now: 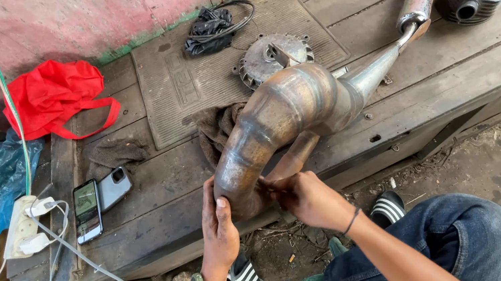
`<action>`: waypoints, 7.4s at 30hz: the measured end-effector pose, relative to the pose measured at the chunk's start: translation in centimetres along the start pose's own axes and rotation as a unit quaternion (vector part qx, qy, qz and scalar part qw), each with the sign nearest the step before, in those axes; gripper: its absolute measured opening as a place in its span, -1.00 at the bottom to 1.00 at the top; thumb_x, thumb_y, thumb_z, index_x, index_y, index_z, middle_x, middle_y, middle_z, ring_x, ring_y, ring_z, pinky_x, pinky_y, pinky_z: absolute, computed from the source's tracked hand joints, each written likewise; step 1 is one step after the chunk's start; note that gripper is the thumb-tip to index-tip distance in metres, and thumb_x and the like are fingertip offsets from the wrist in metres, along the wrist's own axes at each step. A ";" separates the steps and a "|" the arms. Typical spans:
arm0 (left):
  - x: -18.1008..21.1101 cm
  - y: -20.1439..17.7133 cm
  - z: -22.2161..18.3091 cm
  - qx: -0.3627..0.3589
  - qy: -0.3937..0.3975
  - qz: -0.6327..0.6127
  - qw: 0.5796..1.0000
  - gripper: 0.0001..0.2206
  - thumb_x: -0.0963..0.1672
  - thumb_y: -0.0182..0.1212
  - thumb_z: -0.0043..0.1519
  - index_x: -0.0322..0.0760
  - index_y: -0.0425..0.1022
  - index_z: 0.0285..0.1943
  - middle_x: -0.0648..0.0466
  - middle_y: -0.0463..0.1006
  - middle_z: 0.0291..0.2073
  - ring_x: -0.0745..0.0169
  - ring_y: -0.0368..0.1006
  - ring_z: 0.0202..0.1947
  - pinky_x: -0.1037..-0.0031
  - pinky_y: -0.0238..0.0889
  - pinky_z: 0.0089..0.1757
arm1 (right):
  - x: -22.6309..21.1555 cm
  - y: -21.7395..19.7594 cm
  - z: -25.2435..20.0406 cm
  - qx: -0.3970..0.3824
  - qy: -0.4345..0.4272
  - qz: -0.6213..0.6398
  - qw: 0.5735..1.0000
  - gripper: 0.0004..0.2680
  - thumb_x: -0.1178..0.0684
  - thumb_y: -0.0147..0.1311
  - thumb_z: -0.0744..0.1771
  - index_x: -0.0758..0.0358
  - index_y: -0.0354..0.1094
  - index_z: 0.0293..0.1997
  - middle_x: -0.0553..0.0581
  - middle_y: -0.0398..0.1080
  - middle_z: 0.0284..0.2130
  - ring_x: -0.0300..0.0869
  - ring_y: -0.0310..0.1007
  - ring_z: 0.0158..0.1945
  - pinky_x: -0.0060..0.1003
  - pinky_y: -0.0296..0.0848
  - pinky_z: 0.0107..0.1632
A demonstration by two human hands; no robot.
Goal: A person uses a small handheld tool to brush or scrape the surface of a motorcycle exhaust pipe to clean it.
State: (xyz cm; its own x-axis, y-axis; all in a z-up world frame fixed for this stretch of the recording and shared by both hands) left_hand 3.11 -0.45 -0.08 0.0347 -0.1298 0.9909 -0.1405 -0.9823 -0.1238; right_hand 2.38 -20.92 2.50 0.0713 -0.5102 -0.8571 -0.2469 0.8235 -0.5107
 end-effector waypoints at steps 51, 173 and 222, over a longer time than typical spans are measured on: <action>3.6 0.8 -0.4 -0.027 0.096 -0.023 0.995 -0.40 0.17 -0.18 0.39 -0.31 0.26 0.40 -0.33 0.46 0.07 -0.20 0.38 0.17 -0.09 0.21 0.15 | 2.7 3.4 -2.6 0.159 0.084 0.115 0.977 -0.85 0.15 0.13 0.30 0.22 0.65 -0.16 0.24 0.56 -0.61 -0.23 0.41 -0.49 -0.27 0.48 -0.41; 3.8 1.1 -0.9 -0.013 0.026 0.025 0.999 -0.18 0.25 -0.28 0.32 -0.38 -0.07 0.56 -0.43 0.05 0.43 -0.67 -0.11 0.43 -0.50 -0.13 0.27 | 3.1 1.0 2.9 0.012 0.110 -0.166 0.980 -0.88 0.08 0.13 0.28 0.17 0.63 -0.30 0.33 0.53 -0.55 0.15 0.62 -0.40 -0.08 0.58 -0.33; 0.8 0.1 0.0 0.002 -0.048 0.028 0.998 -0.25 0.24 -0.22 0.19 -0.05 0.04 0.54 -0.05 0.23 0.43 0.08 0.23 0.40 0.27 0.24 0.20 | 2.2 -0.4 0.4 0.093 0.137 -0.132 0.977 -0.74 0.19 -0.23 0.44 0.29 0.35 0.24 0.31 0.53 -0.51 -0.10 0.46 -0.66 -0.26 0.53 -0.59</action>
State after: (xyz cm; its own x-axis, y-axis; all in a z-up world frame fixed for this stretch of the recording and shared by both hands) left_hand 3.15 -0.67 0.67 0.1211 -0.1973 0.9728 -0.1400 -0.9736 -0.1801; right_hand 3.02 -22.30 0.83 -0.1581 -0.7371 -0.6570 -0.0736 0.6723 -0.7366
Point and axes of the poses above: each hand's wrist, its own z-axis towards the middle knuckle, its own y-axis out of the palm, x = y × z, the point moved 3 cm from there along z, towards the middle knuckle
